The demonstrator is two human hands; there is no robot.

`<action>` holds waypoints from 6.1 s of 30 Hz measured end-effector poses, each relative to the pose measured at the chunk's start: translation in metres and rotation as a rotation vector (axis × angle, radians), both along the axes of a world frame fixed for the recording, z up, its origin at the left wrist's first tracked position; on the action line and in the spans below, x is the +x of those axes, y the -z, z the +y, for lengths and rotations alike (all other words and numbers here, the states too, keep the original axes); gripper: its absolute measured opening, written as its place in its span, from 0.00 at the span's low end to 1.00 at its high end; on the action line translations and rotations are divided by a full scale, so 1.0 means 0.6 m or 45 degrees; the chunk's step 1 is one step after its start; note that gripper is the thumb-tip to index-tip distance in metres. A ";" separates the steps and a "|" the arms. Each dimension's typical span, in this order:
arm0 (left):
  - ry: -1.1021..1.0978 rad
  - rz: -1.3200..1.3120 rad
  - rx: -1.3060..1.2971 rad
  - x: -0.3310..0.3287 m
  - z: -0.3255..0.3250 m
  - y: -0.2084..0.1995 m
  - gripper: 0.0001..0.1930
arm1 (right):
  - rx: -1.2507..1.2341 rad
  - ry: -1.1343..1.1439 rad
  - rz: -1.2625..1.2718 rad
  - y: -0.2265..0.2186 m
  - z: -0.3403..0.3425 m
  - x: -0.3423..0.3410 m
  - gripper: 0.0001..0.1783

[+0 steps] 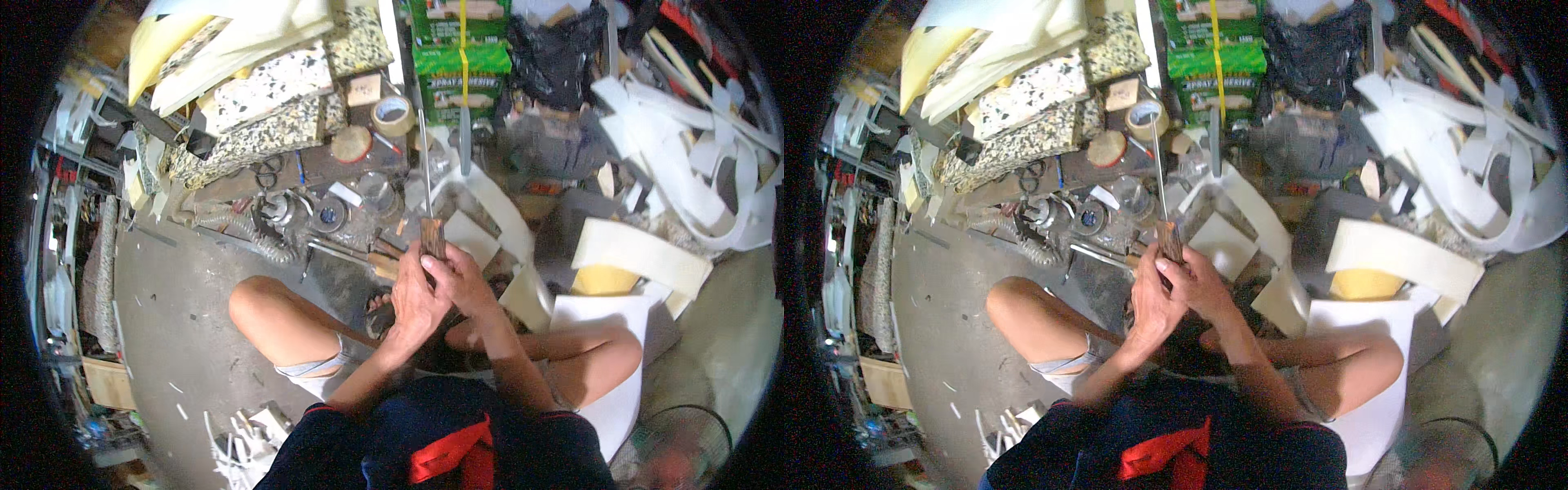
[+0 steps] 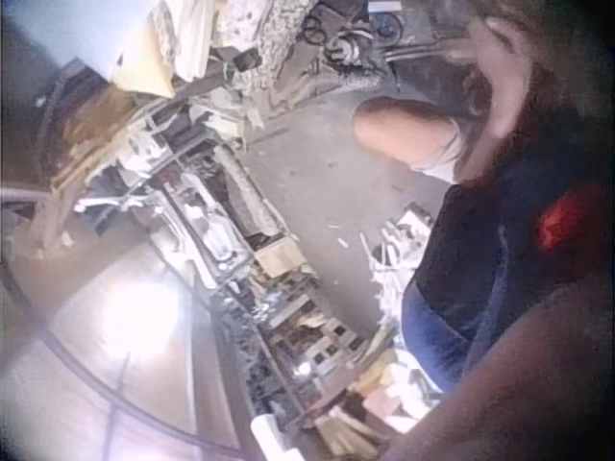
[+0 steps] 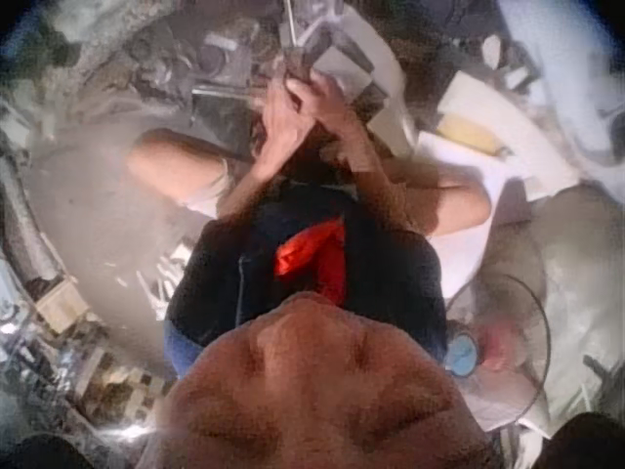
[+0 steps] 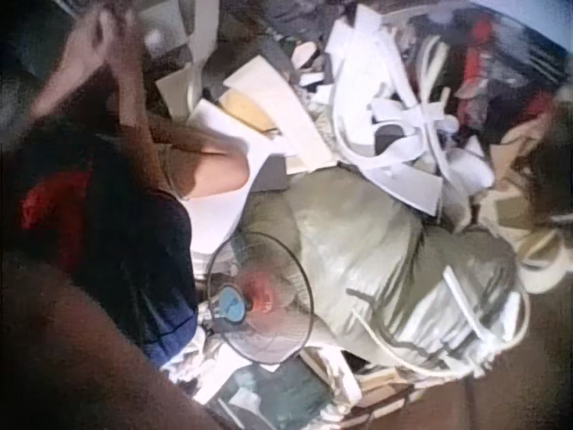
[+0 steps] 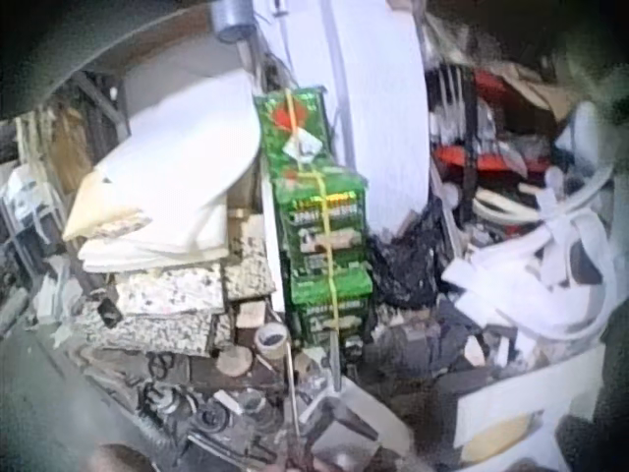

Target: The person sits on the floor in a workshop and uses a bench grinder to sharpen a metal rod. They repeatedly press the rod against the spinning grinding wheel, generating sparks, and periodically lift the rod to inspect the edge before continuing.

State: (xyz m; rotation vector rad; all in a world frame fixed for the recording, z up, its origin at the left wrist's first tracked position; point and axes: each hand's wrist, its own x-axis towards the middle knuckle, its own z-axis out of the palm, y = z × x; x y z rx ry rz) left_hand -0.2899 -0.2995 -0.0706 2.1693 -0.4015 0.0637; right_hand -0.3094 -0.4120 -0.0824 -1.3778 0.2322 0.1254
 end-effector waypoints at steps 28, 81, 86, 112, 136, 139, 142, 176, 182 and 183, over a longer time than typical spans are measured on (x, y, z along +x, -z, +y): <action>-0.055 0.364 -1.070 0.163 0.139 -0.146 0.07 | -0.590 -0.159 -0.141 -0.096 0.019 -0.024 0.13; 0.133 0.637 -1.253 0.179 0.150 -0.121 0.11 | -0.950 -0.085 -0.133 -0.143 0.013 -0.037 0.17; 0.032 0.633 -1.179 0.178 0.149 -0.114 0.09 | -1.016 -0.066 -0.170 -0.143 0.022 -0.040 0.16; 0.041 0.798 -1.164 0.282 -0.208 0.304 0.24 | -0.673 0.222 0.700 0.019 -0.081 0.126 0.13; 0.240 1.226 -1.449 0.297 -0.277 0.338 0.27 | -0.801 0.287 0.758 0.009 -0.103 0.157 0.14; 0.248 1.112 -1.300 0.291 -0.267 0.319 0.27 | -0.809 0.257 0.754 -0.004 -0.100 0.125 0.13; 0.228 1.059 -1.333 0.277 -0.259 0.299 0.27 | -0.795 0.269 0.728 -0.014 -0.090 0.096 0.12; 0.203 0.827 -1.023 0.304 -0.262 0.355 0.28 | -0.652 0.280 0.717 0.053 -0.135 0.185 0.13; 0.229 0.819 -1.023 0.307 -0.269 0.351 0.29 | -0.684 0.310 0.734 0.057 -0.142 0.193 0.12; 0.230 0.842 -1.066 0.308 -0.271 0.351 0.29 | -0.696 0.308 0.743 0.053 -0.142 0.195 0.13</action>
